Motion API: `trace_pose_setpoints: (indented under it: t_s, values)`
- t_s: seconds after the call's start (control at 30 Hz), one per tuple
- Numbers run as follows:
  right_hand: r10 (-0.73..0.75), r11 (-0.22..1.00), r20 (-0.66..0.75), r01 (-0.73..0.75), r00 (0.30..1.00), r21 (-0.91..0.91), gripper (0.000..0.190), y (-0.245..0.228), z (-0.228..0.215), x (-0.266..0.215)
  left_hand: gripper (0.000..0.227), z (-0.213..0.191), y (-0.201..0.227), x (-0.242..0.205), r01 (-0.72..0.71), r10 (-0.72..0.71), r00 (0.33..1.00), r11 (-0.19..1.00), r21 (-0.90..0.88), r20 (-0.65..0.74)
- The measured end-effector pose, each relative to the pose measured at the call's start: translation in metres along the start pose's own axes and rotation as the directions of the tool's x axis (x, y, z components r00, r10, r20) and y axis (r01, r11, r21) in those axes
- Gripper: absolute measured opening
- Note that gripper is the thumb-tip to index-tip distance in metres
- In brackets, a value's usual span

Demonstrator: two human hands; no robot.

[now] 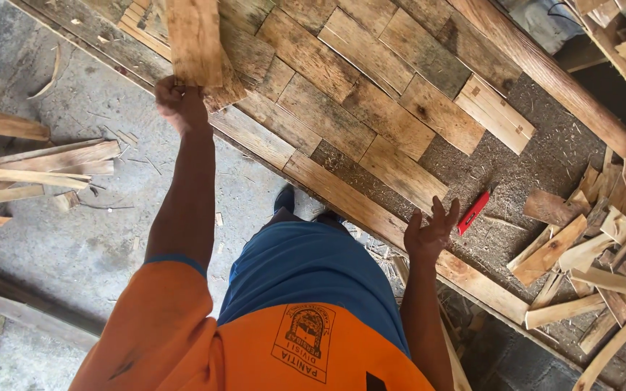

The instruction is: Arranging and trimming wooden slats to create a pattern on a floor-level surface.

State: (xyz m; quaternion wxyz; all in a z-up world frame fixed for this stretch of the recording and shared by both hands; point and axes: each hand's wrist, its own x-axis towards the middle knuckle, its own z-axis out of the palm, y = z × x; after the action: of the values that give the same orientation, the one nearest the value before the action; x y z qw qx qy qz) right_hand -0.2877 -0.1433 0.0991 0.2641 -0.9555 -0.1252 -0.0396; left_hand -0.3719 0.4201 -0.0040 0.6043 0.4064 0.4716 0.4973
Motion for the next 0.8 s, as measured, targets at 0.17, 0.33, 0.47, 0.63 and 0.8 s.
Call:
trace_pose_setpoints:
  t_s: [0.17,0.33,0.47,0.63,0.8]
  values:
    - [0.084,0.991,0.034,-0.087,0.996,0.104,0.047,-0.007,0.011,-0.005,0.026,0.0,0.008,-0.042,0.094,-0.091,0.947,0.996,0.006,0.309]
    - [-0.034,0.989,-0.003,0.033,0.999,-0.144,0.046,0.049,0.031,-0.007,0.032,0.012,-0.01,-0.095,0.105,-0.083,0.852,0.994,-0.014,0.516]
    - [0.049,0.972,-0.068,-0.063,0.997,-0.228,0.051,0.087,0.025,0.0,0.03,0.026,0.01,-0.146,0.213,-0.226,0.792,0.973,0.09,0.567]
    - [0.317,0.909,-0.052,-0.319,0.947,-0.268,0.076,0.114,0.002,0.021,0.029,0.019,0.025,-0.195,0.25,-0.353,0.741,0.935,0.253,0.572]
    - [0.349,0.895,-0.068,-0.354,0.934,-0.269,0.055,0.14,-0.015,0.029,0.04,0.008,0.014,-0.228,-0.043,-0.212,0.689,0.943,0.331,0.693]
